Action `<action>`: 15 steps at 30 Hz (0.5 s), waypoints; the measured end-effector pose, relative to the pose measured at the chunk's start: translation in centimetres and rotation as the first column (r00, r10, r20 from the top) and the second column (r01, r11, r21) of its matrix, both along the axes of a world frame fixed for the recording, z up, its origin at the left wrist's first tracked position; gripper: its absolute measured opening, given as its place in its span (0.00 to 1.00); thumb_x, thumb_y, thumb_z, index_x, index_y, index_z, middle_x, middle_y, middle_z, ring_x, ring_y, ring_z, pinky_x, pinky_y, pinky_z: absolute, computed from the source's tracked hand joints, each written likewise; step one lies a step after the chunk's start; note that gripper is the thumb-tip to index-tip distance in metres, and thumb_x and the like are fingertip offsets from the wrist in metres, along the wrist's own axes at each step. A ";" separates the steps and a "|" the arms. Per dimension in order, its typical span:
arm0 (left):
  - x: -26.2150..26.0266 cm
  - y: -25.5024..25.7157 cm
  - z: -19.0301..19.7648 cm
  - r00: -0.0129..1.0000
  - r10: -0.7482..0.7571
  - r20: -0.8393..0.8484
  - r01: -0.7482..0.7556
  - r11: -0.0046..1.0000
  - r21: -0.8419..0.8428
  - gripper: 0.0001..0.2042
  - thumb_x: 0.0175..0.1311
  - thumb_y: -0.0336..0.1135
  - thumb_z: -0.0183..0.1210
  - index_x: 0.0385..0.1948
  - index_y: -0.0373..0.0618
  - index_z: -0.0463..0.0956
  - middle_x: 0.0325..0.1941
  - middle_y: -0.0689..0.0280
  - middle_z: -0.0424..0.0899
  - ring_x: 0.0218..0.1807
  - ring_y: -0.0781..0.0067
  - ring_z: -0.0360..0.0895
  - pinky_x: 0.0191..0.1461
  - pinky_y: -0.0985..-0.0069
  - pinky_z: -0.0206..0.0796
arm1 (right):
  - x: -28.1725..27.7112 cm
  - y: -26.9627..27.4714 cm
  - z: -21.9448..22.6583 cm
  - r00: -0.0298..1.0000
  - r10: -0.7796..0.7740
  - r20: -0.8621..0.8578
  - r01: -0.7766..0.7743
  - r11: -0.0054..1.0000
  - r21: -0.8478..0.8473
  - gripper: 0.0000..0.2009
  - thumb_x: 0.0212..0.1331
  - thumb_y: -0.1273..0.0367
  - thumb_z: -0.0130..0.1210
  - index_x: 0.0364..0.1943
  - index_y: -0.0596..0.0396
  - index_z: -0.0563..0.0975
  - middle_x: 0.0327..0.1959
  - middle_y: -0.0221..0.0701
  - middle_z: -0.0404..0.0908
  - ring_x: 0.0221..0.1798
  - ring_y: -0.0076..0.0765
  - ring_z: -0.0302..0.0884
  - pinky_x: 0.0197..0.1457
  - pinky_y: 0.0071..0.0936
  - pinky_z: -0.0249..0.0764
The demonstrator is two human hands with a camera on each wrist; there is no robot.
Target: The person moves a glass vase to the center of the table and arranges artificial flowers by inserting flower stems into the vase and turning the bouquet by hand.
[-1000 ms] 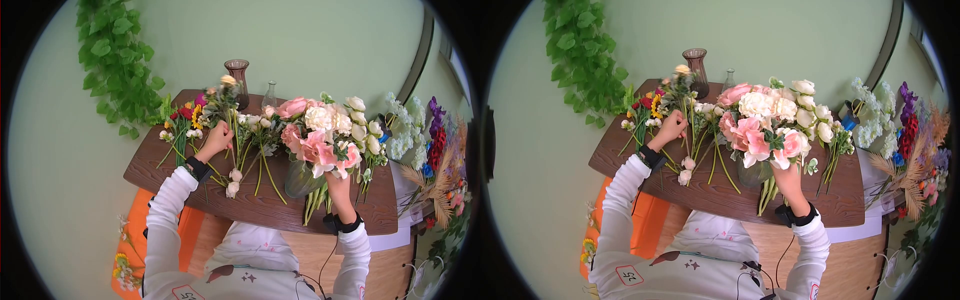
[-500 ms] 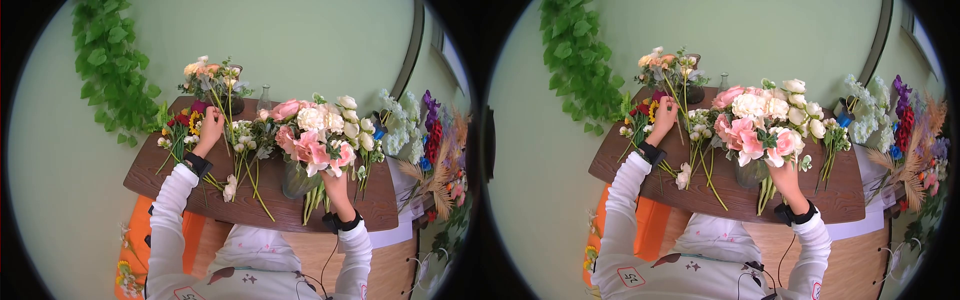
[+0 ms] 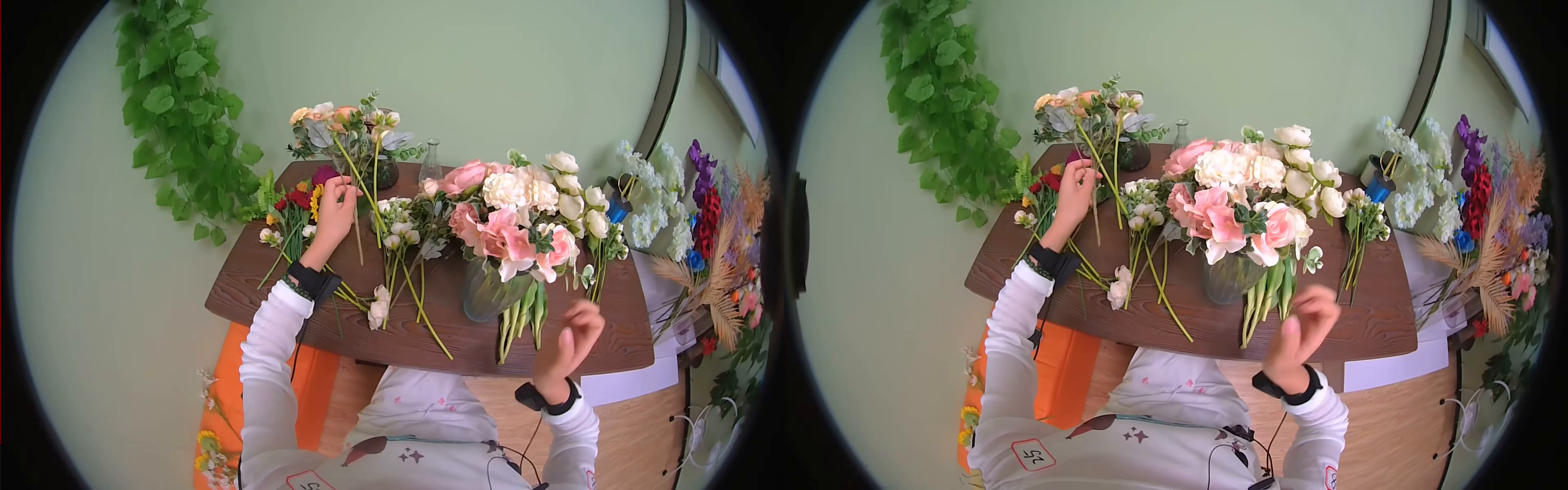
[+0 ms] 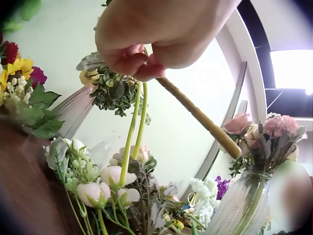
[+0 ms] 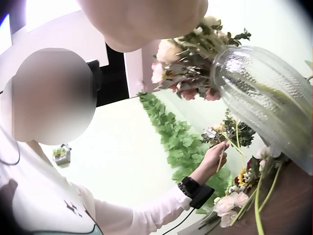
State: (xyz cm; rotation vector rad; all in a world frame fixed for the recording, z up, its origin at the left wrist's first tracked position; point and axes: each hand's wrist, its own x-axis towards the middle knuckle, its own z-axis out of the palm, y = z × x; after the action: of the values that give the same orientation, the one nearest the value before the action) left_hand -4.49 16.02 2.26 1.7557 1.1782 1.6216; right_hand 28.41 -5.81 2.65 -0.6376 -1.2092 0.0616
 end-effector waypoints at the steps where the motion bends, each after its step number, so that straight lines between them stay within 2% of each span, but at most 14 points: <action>1: 0.1 -0.7 0.5 0.999 -0.018 0.036 0.019 0.999 -0.036 0.11 0.63 0.31 0.45 0.44 0.39 0.60 0.33 0.66 0.74 0.26 0.85 0.68 0.24 0.87 0.60 | -0.5 -0.9 0.2 0.962 0.226 0.151 -0.218 0.974 -0.068 0.16 0.53 0.75 0.43 0.47 0.59 0.61 0.39 0.36 0.67 0.40 0.33 0.67 0.48 0.28 0.64; 2: 0.1 -1.5 1.0 0.997 -0.036 0.071 0.041 0.997 -0.071 0.10 0.63 0.30 0.45 0.44 0.38 0.60 0.33 0.65 0.74 0.31 0.82 0.71 0.30 0.85 0.64 | -1.1 -1.6 0.4 0.853 0.441 0.277 -0.410 0.897 -0.166 0.14 0.54 0.74 0.43 0.45 0.60 0.63 0.39 0.38 0.69 0.39 0.34 0.68 0.48 0.29 0.65; 3: 0.1 -2.4 1.5 0.997 -0.038 0.067 0.043 0.997 -0.070 0.10 0.63 0.30 0.45 0.44 0.38 0.60 0.33 0.65 0.74 0.31 0.82 0.71 0.30 0.85 0.64 | -2.4 -1.9 0.9 0.791 0.538 0.292 -0.446 0.833 -0.326 0.13 0.55 0.73 0.44 0.45 0.61 0.64 0.38 0.39 0.70 0.40 0.35 0.69 0.48 0.29 0.66; 4: 0.2 -3.3 1.9 0.992 -0.075 0.106 0.087 0.990 -0.109 0.11 0.63 0.31 0.44 0.44 0.38 0.59 0.34 0.65 0.74 0.27 0.85 0.69 0.26 0.88 0.61 | -4.1 -1.9 1.4 0.720 0.631 0.287 -0.462 0.746 -0.480 0.13 0.56 0.72 0.45 0.45 0.63 0.65 0.38 0.40 0.71 0.40 0.36 0.71 0.47 0.30 0.66; 5: 0.2 -4.2 2.2 0.983 -0.110 0.145 0.131 0.981 -0.145 0.11 0.64 0.31 0.44 0.45 0.38 0.59 0.34 0.65 0.74 0.24 0.87 0.66 0.21 0.90 0.58 | -5.9 -1.4 1.7 0.704 0.679 0.211 -0.473 0.669 -0.574 0.16 0.56 0.71 0.46 0.47 0.64 0.63 0.42 0.41 0.70 0.44 0.37 0.70 0.49 0.30 0.65; 6: 0.3 -5.0 2.3 0.984 -0.111 0.143 0.131 0.981 -0.144 0.11 0.64 0.31 0.44 0.45 0.38 0.59 0.34 0.65 0.74 0.24 0.87 0.66 0.21 0.90 0.58 | -7.7 -0.6 1.9 0.686 0.716 0.129 -0.482 0.580 -0.657 0.19 0.57 0.70 0.47 0.50 0.65 0.61 0.45 0.43 0.69 0.48 0.38 0.69 0.51 0.30 0.64; 8: 0.6 -6.5 2.3 0.976 -0.130 0.174 0.151 0.982 -0.111 0.11 0.64 0.32 0.44 0.45 0.39 0.59 0.34 0.66 0.74 0.19 0.90 0.61 0.17 0.91 0.53 | -10.7 2.0 0.9 0.735 0.673 0.083 -0.469 0.594 -0.654 0.23 0.57 0.68 0.49 0.53 0.65 0.58 0.49 0.45 0.65 0.53 0.39 0.65 0.55 0.29 0.61; 10: 0.7 -8.3 2.7 0.976 -0.143 0.166 0.163 0.981 -0.108 0.11 0.64 0.33 0.44 0.45 0.39 0.59 0.34 0.66 0.74 0.21 0.90 0.62 0.19 0.91 0.55 | -13.2 5.3 -0.3 0.806 0.566 0.176 -0.359 0.703 -0.614 0.24 0.57 0.67 0.49 0.55 0.63 0.57 0.53 0.47 0.61 0.57 0.37 0.61 0.58 0.28 0.58; 11: 0.8 -9.2 2.8 0.970 -0.167 0.176 0.189 0.975 -0.117 0.11 0.64 0.32 0.44 0.45 0.39 0.59 0.34 0.66 0.74 0.23 0.89 0.64 0.21 0.91 0.56 | -14.5 6.8 -0.7 0.802 0.570 0.178 -0.363 0.703 -0.611 0.24 0.57 0.67 0.49 0.55 0.63 0.57 0.53 0.47 0.61 0.57 0.37 0.61 0.58 0.28 0.58; 13: 0.9 -10.1 2.3 0.952 -0.209 0.223 0.236 0.966 -0.103 0.11 0.64 0.31 0.44 0.45 0.39 0.58 0.35 0.65 0.74 0.28 0.86 0.67 0.28 0.91 0.60 | -16.7 9.1 -1.0 0.857 0.488 0.168 -0.317 0.754 -0.576 0.22 0.60 0.68 0.46 0.56 0.62 0.56 0.50 0.41 0.66 0.54 0.31 0.64 0.56 0.27 0.61; 14: 0.9 -10.7 2.3 0.954 -0.204 0.221 0.231 0.968 -0.100 0.11 0.64 0.31 0.44 0.45 0.39 0.58 0.35 0.65 0.74 0.28 0.86 0.67 0.28 0.91 0.60 | -17.3 9.8 -0.8 0.854 0.492 0.168 -0.322 0.754 -0.573 0.22 0.60 0.68 0.46 0.56 0.62 0.56 0.50 0.41 0.66 0.54 0.31 0.64 0.56 0.27 0.61; 15: 0.9 -11.2 2.4 0.950 -0.213 0.229 0.245 0.962 -0.124 0.10 0.64 0.30 0.44 0.44 0.39 0.58 0.35 0.64 0.74 0.29 0.85 0.69 0.30 0.90 0.61 | -17.9 10.5 -0.7 0.785 0.620 0.024 -0.452 0.599 -0.661 0.20 0.60 0.67 0.46 0.53 0.62 0.57 0.45 0.38 0.69 0.47 0.29 0.68 0.50 0.24 0.64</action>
State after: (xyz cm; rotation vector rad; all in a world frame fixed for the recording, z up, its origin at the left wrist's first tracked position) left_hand -3.57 4.80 4.71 1.5185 0.9324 1.4980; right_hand 10.55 4.68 1.93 -0.8456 -1.6193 0.9801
